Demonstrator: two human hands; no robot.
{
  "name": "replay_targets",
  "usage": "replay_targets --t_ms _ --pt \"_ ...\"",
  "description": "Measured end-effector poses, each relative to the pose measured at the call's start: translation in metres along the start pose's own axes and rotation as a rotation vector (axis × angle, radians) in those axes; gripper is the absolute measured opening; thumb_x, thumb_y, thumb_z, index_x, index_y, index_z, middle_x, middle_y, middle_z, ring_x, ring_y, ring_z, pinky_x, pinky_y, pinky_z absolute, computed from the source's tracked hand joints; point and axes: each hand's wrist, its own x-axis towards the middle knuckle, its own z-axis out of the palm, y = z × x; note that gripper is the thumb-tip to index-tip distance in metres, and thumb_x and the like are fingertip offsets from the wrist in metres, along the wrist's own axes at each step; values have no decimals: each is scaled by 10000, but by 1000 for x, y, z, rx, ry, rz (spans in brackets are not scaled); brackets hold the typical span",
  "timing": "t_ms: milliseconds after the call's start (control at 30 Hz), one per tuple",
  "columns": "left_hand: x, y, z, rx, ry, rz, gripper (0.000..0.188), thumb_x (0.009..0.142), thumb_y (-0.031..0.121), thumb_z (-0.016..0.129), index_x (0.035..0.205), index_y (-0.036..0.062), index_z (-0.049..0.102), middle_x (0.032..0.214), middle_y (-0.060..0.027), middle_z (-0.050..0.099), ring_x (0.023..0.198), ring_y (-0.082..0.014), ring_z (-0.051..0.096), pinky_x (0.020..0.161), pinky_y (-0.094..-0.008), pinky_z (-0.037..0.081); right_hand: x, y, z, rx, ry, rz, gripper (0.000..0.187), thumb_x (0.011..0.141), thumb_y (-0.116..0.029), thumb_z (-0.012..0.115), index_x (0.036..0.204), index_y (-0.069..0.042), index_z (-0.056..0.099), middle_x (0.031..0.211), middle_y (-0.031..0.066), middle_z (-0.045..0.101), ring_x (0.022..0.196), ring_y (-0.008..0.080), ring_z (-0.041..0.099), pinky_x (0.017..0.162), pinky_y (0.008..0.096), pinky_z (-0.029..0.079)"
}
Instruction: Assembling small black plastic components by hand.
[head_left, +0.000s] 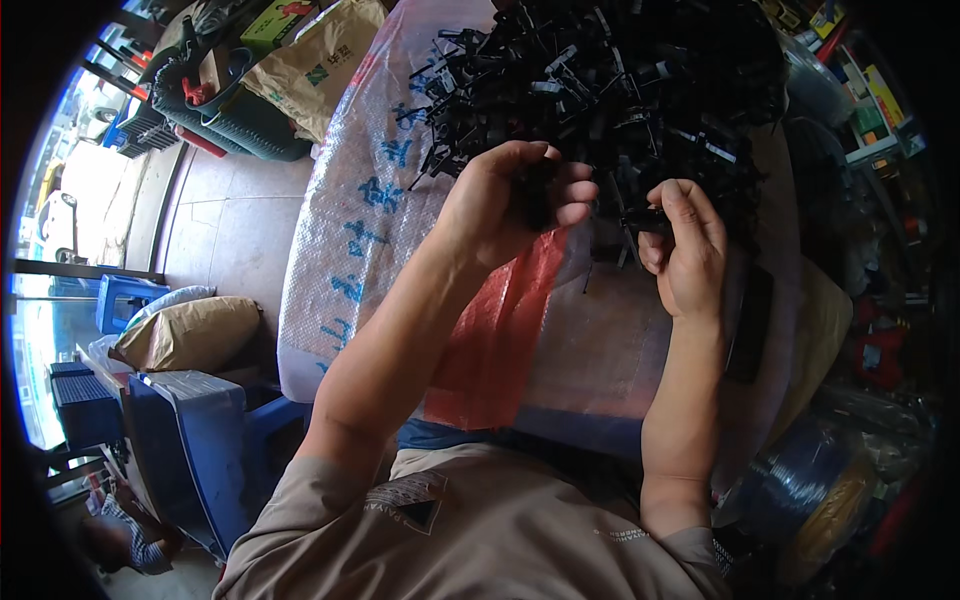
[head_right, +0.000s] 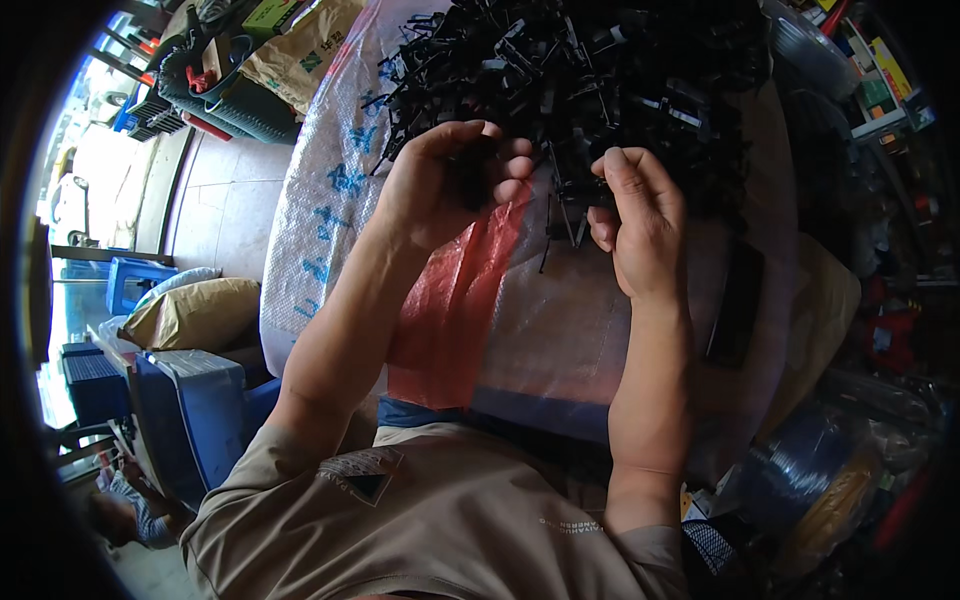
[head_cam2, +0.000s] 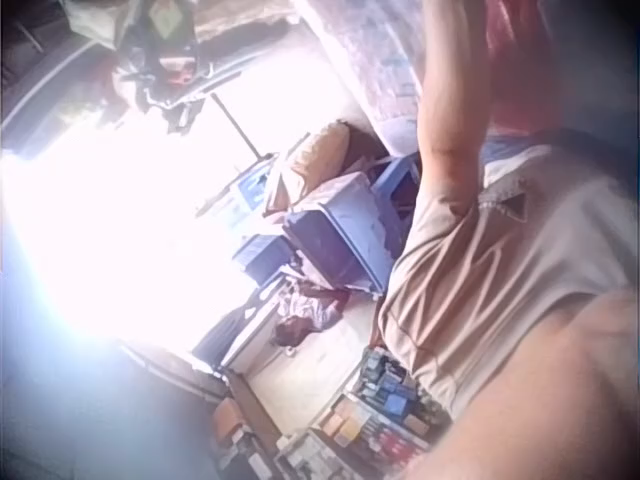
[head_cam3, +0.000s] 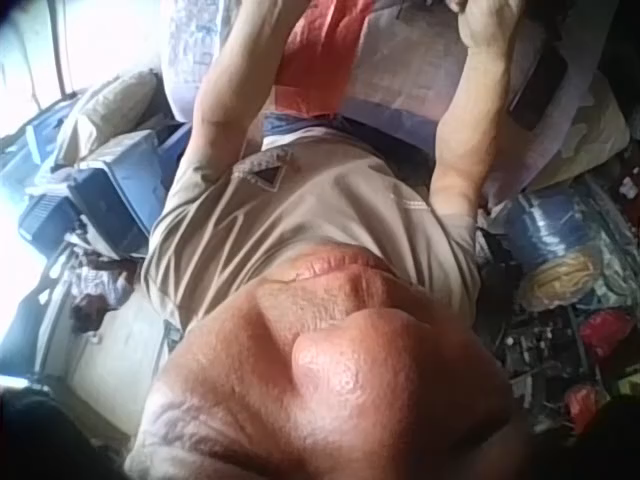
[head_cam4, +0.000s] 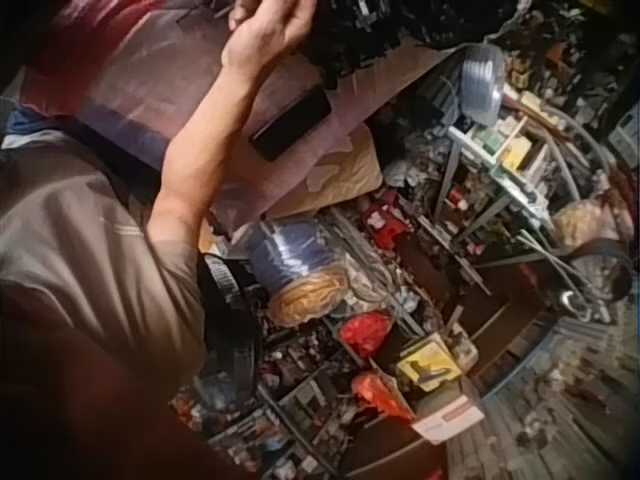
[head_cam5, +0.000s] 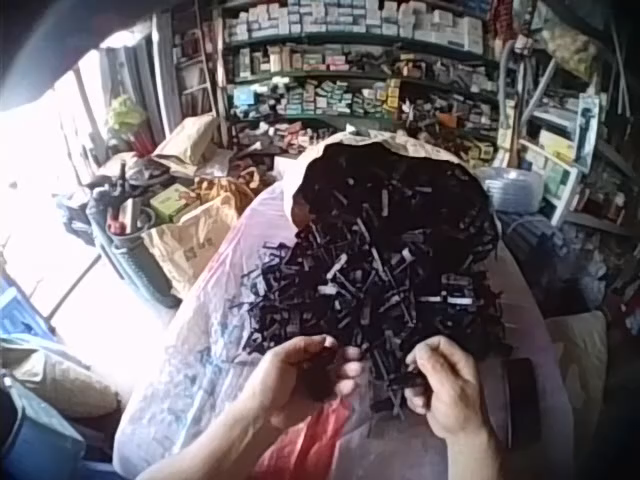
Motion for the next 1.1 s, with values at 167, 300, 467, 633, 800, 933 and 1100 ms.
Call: replay_targets --t_ms 167,300,467,633,800,933,1100 --pt "1 -3 -4 160 -160 155 38 866 60 556 843 30 554 815 -139 627 671 -234 628 596 -342 552 1 -2 4 16 66 -2 170 967 -250 573 891 -98 558 778 -41 520 472 33 410 410 171 297" --pt "-16 -10 21 973 -17 238 230 807 130 764 905 23 585 804 -55 630 652 -77 555 560 -229 453 2 -6 4 25 92 3 158 957 -227 579 872 -99 541 666 -68 463 454 20 371 389 177 250" --pt "-22 -25 29 1362 -155 510 381 817 196 764 1090 -15 603 771 -34 587 630 -61 488 564 -237 424 -1 -5 9 -104 91 30 163 965 -206 561 845 -97 547 668 -94 424 553 -3 357 447 180 281" --pt "-19 -35 18 1420 -240 772 159 871 19 624 1026 -7 598 815 -103 616 688 -186 616 627 -282 484 1 8 8 -145 -6 -84 297 1007 -328 489 843 -86 545 657 -71 445 514 6 376 450 184 324" --pt "-15 -30 15 1425 -129 853 122 903 5 556 1021 -16 580 820 -104 636 739 -141 616 667 -273 492 -1 7 2 -118 -189 -260 151 934 -70 566 1074 -22 597 751 -17 581 650 33 515 611 180 427" --pt "-14 -35 14 1405 -99 871 99 909 21 570 1000 -15 554 798 -94 635 723 -118 606 646 -255 488 0 10 8 -67 -207 -217 147 925 -59 563 1061 -14 598 772 0 604 670 52 550 632 199 465" --pt "-13 -37 16 1341 -103 871 79 874 13 600 914 2 532 742 -103 621 670 -185 620 591 -292 488 2 11 10 -36 -217 -206 117 911 -45 563 1013 1 599 764 11 605 661 61 555 628 209 475"
